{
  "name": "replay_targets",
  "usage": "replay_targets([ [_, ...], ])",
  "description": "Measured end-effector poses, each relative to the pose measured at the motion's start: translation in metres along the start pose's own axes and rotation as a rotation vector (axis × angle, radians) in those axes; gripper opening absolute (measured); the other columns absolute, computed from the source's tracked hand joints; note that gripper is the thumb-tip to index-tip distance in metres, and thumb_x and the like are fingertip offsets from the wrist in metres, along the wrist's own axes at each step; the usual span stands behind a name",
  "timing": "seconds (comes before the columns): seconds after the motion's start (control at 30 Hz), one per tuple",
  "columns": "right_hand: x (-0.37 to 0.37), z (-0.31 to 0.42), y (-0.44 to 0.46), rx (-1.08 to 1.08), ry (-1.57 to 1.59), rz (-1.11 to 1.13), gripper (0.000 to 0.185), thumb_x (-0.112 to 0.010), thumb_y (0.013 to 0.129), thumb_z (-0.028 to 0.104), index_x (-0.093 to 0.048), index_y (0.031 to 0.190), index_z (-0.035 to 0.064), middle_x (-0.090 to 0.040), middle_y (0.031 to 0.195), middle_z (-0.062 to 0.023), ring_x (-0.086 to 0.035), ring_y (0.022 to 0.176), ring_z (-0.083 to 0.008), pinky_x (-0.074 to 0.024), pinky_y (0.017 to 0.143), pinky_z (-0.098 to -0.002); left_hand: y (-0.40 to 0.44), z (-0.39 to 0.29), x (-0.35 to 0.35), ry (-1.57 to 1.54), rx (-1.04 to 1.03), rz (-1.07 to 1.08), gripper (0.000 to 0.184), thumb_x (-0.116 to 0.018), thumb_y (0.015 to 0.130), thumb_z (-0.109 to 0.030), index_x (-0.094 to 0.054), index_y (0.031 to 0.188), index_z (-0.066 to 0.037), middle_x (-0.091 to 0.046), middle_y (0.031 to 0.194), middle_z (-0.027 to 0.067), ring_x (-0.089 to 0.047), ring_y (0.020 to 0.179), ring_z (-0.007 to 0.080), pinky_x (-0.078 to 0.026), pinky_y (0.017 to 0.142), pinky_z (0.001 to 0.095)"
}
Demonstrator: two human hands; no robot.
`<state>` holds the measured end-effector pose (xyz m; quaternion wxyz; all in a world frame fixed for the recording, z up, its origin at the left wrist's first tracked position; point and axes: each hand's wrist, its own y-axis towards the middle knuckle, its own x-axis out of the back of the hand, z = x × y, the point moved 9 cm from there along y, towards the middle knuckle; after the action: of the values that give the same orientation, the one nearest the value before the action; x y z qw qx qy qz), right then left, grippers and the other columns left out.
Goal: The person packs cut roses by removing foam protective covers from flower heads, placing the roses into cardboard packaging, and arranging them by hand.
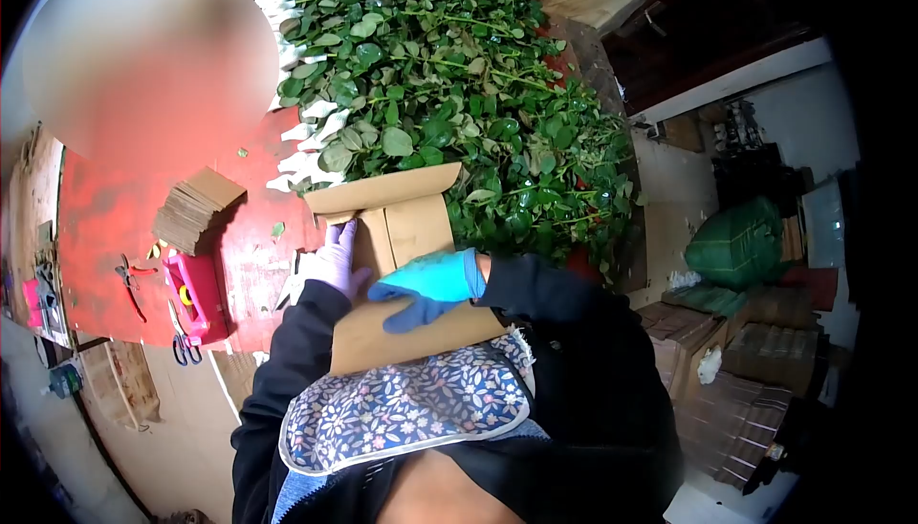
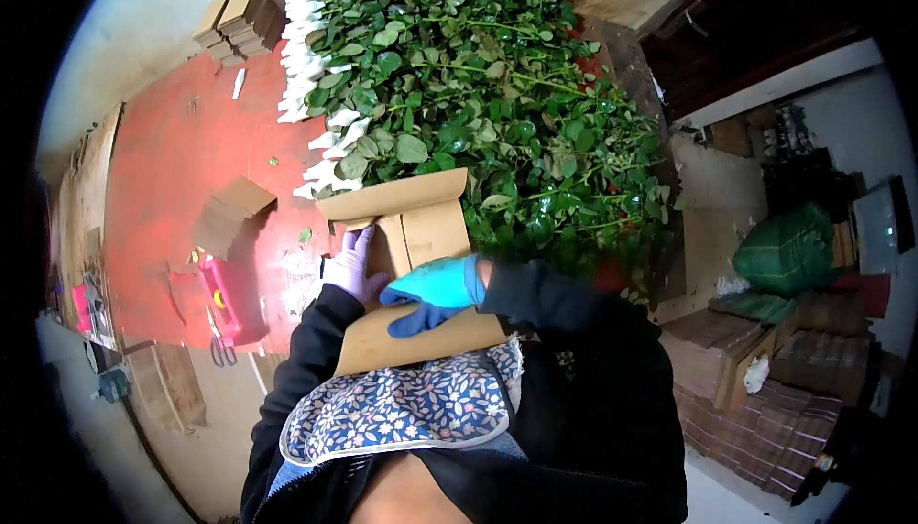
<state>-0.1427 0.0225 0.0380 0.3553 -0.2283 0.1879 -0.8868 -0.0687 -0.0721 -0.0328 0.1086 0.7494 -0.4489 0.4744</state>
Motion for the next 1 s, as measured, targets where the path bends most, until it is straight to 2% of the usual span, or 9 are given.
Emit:
replay_targets([
  [0.07,-0.009,0.003,-0.003,0.13,-0.36,-0.167,0.073,-0.063,0.083,0.058,-0.054,0.129,0.0019,-0.06,0.126,-0.0192,-0.063,0.105,-0.0361,-0.0481,0.091,-0.0461,-0.001,0.005,-0.005,0.003,0.012,0.018,0.097,-0.082,0.068,-0.026,-0.031,0.147,-0.006,-0.045,0.131,0.0226,-0.053,0.115,0.0421,-0.048,0.093,0.0463],
  [0.2,-0.036,0.023,-0.006,0.08,-1.168,-0.612,0.032,-0.054,0.084,0.022,-0.059,0.113,0.0087,-0.058,0.087,-0.0053,-0.058,0.075,-0.0207,-0.0439,0.064,-0.0363,0.015,0.003,-0.015,0.106,-0.002,0.044,0.095,-0.082,0.067,-0.028,-0.032,0.147,-0.011,-0.046,0.133,0.0184,-0.059,0.109,0.0396,-0.05,0.088,0.0497],
  [0.37,-0.043,0.026,-0.013,0.192,-1.097,-0.652,0.04,-0.053,0.084,0.02,-0.056,0.12,0.0034,-0.058,0.096,-0.0086,-0.057,0.081,-0.0226,-0.0444,0.066,-0.0358,0.011,-0.007,-0.002,0.136,0.035,0.14,0.093,-0.08,0.068,-0.028,-0.033,0.144,-0.006,-0.046,0.129,0.0206,-0.06,0.104,0.041,-0.051,0.085,0.0493],
  [0.43,-0.034,0.017,-0.009,0.156,-0.641,-0.504,0.052,-0.059,0.088,0.038,-0.053,0.124,-0.0005,-0.061,0.101,-0.0138,-0.061,0.09,-0.0311,-0.0485,0.074,-0.0438,0.009,-0.009,-0.005,0.187,0.054,0.127,0.093,-0.08,0.068,-0.027,-0.033,0.144,-0.005,-0.045,0.126,0.0213,-0.061,0.099,0.041,-0.052,0.082,0.0485],
  [0.57,0.025,0.043,-0.031,0.235,-0.361,-0.312,0.046,-0.058,0.093,0.04,-0.059,0.122,0.0055,-0.065,0.098,-0.0148,-0.064,0.085,-0.0348,-0.0507,0.075,-0.0452,0.008,-0.005,-0.015,0.165,0.092,0.122,0.089,-0.077,0.068,-0.022,-0.034,0.144,-0.002,-0.045,0.122,0.0227,-0.063,0.089,0.0418,-0.052,0.076,0.05],
  [0.7,0.171,0.119,-0.043,0.459,-0.768,-0.913,0.029,-0.06,0.088,0.028,-0.063,0.107,0.0068,-0.065,0.086,-0.0161,-0.064,0.076,-0.0341,-0.0504,0.066,-0.0429,0.003,-0.01,-0.012,0.302,0.063,0.063,0.085,-0.075,0.073,-0.027,-0.035,0.143,-0.003,-0.047,0.125,0.0209,-0.065,0.079,0.0364,-0.054,0.067,0.0468],
  [0.83,0.321,-0.004,0.051,-0.011,-0.96,-1.049,0.024,-0.058,0.088,0.025,-0.063,0.101,0.0058,-0.067,0.089,-0.0175,-0.064,0.077,-0.0369,-0.0499,0.069,-0.049,0.002,-0.008,-0.014,0.391,0.084,-0.036,0.041,-0.051,0.092,-0.017,-0.048,0.133,-0.015,-0.052,0.111,0.0099,-0.064,0.067,0.0233,-0.051,0.049,0.0402],
  [0.9,0.362,-0.08,0.09,-0.409,-0.837,-0.901,0.031,-0.059,0.087,0.03,-0.063,0.104,0.0042,-0.069,0.097,-0.0181,-0.066,0.087,-0.0378,-0.051,0.076,-0.0506,0.003,0.001,-0.021,0.298,0.119,-0.107,0.033,-0.049,0.096,-0.023,-0.049,0.128,-0.015,-0.06,0.097,0.0121,-0.065,0.062,0.0274,-0.051,0.049,0.0426],
  [1.0,0.355,-0.123,0.101,-0.65,-0.586,-0.666,0.051,-0.06,0.083,0.041,-0.057,0.119,0.0039,-0.063,0.119,-0.0223,-0.06,0.112,-0.0391,-0.0477,0.093,-0.0478,0.001,0.005,-0.023,0.197,0.121,-0.204,0.029,-0.049,0.098,-0.031,-0.05,0.121,-0.013,-0.063,0.076,0.0149,-0.064,0.055,0.0324,-0.051,0.048,0.0452],
])
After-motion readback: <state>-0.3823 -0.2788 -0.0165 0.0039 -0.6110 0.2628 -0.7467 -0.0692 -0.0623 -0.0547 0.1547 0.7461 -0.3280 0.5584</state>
